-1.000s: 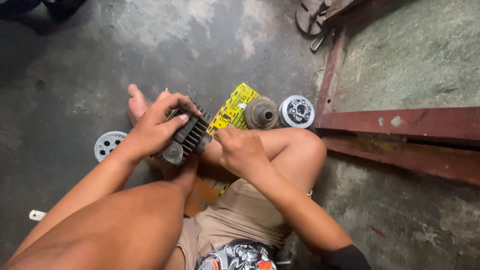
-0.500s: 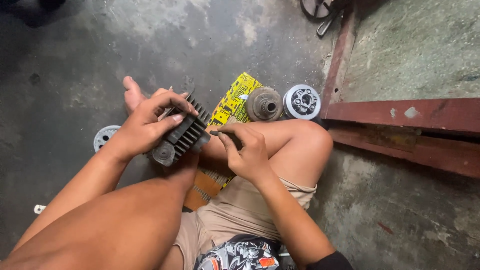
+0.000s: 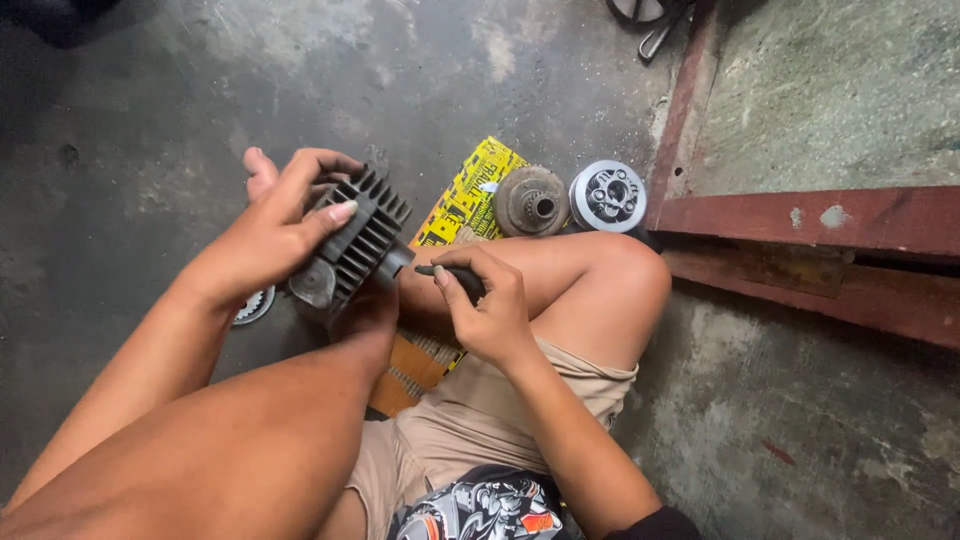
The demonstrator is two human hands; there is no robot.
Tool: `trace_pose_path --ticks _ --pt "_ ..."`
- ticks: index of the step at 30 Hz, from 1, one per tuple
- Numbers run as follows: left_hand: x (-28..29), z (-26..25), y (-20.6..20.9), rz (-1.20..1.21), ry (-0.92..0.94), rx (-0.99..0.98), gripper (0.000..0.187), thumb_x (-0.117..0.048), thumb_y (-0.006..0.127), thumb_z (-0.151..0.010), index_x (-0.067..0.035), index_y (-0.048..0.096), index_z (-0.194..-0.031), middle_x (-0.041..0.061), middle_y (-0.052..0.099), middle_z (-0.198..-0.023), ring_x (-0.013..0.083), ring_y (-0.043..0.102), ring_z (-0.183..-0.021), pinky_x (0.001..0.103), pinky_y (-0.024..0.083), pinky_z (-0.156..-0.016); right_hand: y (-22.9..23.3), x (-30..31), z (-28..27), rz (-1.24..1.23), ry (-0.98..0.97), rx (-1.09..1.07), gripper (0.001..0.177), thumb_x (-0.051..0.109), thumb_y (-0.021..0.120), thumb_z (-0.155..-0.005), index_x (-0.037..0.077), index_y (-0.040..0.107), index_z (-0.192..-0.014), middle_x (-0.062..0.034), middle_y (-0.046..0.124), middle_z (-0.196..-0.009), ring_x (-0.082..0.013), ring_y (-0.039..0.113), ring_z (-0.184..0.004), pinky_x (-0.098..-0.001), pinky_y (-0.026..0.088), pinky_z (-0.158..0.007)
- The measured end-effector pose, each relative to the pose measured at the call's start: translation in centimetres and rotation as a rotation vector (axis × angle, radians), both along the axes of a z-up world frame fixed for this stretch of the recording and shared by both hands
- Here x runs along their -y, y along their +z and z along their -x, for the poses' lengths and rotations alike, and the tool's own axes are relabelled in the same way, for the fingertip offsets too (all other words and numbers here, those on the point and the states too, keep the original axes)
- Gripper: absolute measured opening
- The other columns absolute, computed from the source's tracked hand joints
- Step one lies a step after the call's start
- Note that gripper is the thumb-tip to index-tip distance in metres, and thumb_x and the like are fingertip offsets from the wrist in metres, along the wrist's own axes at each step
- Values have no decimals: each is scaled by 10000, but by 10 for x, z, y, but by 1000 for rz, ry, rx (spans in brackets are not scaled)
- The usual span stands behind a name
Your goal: The person sits on the floor and cleans a metal engine cylinder head using a small black tool. They scrape the fins and surfaces of the cylinder, then wipe the tool on a yellow box before continuing to clean the part.
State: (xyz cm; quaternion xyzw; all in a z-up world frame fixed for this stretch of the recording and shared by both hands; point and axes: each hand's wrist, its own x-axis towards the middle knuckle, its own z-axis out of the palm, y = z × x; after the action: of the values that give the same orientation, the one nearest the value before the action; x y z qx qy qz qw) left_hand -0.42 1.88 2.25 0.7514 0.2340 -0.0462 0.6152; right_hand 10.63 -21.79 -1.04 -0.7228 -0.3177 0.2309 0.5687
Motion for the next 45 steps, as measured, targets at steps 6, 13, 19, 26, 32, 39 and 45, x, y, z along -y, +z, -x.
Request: trace_pose_path --ticks 6,13,19,26,32,39,45 --pt "-4 -11 27 -59 14 -141 450 -103 566 -986 -86 500 -1431 366 496 -1352 572 446 -1322 672 319 -1116 -4 -3 6 12 -18 0 95 96 710 -938 133 776 -996 -54 746 -721 -204 656 -622 -318 537 -597" --pt "-11 -5 10 -38 -36 -132 433 -171 592 -980 -105 581 -1407 265 553 -1365 607 47 -1452 669 50 -1185 -5 -14 11 -57 -3 4 75 118 702 -959 128 772 -985 -51 752 -728 -195 642 -606 -306 539 -588" --pt "-13 2 -2 -70 -125 -106 482 -276 514 -949 -178 568 -1418 107 634 -1312 269 271 -1278 425 200 -1148 -1 -16 11 -71 -32 84 47 143 719 -959 128 761 -972 -77 749 -805 -285 700 -710 -373 580 -680" --pt "0 0 0 63 -109 -40 464 -148 499 -951 -130 536 -1414 66 596 -1397 219 505 -1293 385 322 -1128 8 -16 14 -22 -2 165 133 -58 674 -830 -19 644 -954 -114 672 -932 -238 627 -789 -327 531 -751" --pt "3 -3 -9 -71 -149 3 455 -144 409 -992 -53 480 -1432 108 527 -1433 246 481 -1310 382 309 -1122 14 -21 19 -6 -44 273 139 -71 684 -822 -31 626 -942 -140 668 -894 -271 631 -748 -358 535 -720" --pt "3 -14 -4 -175 -229 -113 443 -306 443 -1043 -151 431 -1458 203 501 -1318 428 461 -1232 597 299 -1116 -2 -36 18 15 -171 385 60 103 698 -951 65 680 -908 -79 618 -733 -315 668 -685 -374 574 -639" --pt "9 -19 -14 -210 -190 -195 443 -300 421 -1046 -174 411 -1471 184 476 -1331 394 447 -1244 571 306 -1126 -5 -41 18 78 -158 459 53 87 675 -949 60 661 -905 -64 596 -727 -299 665 -686 -353 565 -620"
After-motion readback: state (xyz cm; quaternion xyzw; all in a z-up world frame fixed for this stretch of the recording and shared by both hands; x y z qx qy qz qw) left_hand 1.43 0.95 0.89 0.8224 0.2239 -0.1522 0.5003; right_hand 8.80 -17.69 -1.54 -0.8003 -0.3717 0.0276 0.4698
